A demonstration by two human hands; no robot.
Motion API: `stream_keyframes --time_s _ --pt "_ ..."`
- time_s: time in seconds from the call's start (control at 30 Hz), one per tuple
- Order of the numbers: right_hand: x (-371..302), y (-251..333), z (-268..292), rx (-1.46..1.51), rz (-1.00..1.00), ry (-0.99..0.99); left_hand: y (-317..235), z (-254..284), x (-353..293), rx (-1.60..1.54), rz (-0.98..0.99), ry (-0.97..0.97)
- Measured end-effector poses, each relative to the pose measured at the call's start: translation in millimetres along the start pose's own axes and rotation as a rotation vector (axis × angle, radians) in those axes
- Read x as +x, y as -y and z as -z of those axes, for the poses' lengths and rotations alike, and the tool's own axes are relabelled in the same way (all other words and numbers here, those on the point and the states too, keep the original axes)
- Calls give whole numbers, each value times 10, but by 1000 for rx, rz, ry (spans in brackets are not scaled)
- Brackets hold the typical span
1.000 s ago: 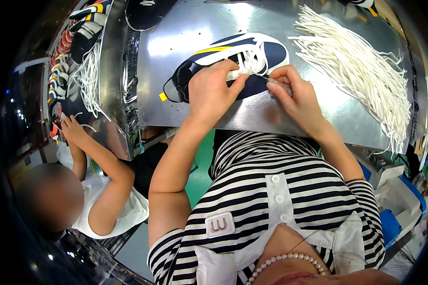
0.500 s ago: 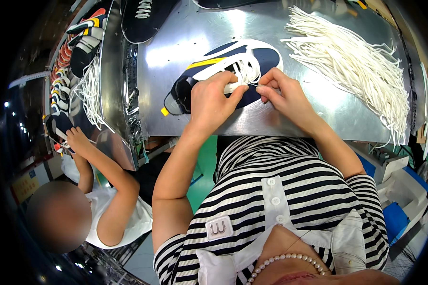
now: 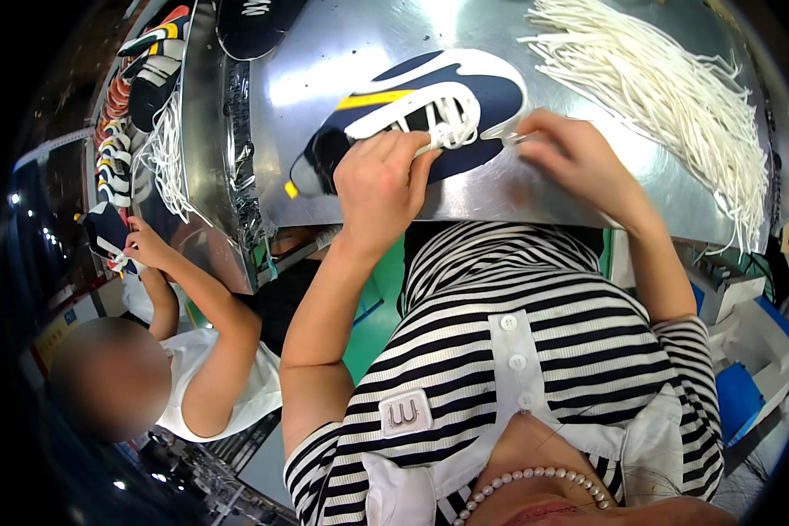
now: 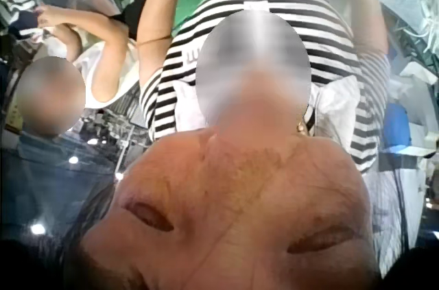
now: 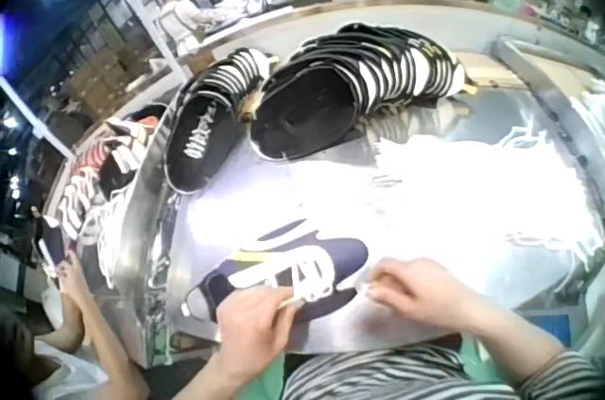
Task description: The person laces shoe uppers, threading laces through the eyelets using a small pointed tool and adjusting them into place by hand.
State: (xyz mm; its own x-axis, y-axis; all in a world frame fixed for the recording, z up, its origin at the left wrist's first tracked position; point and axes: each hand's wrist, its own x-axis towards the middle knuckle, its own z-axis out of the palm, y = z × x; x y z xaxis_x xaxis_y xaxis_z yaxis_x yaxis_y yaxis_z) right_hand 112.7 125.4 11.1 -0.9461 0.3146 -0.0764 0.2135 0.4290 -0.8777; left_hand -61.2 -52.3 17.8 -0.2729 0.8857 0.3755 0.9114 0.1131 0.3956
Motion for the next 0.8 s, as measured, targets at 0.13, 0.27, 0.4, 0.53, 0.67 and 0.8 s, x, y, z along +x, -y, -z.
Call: stream_keyframes --time_s 0.13,0.27,0.4,0.53,0.67,0.8 --pt "-1 324 158 -27 -56 -204 -46 -25 -61 35 -51 -43" --pt "350 387 -247 -408 408 -82 -76 -73 -100 106 -184 -82" --pt "422 443 -270 -691 254 60 -38 -58 -172 153 -168 -115" --pt "645 332 -193 -393 218 116 34 -66 -122 76 -204 -119" --pt "665 300 -222 -66 9 146 86 -63 -92 -33 -179 -61" --pt "726 319 -85 274 43 -123 57 -51 -63 -51 -162 -26"
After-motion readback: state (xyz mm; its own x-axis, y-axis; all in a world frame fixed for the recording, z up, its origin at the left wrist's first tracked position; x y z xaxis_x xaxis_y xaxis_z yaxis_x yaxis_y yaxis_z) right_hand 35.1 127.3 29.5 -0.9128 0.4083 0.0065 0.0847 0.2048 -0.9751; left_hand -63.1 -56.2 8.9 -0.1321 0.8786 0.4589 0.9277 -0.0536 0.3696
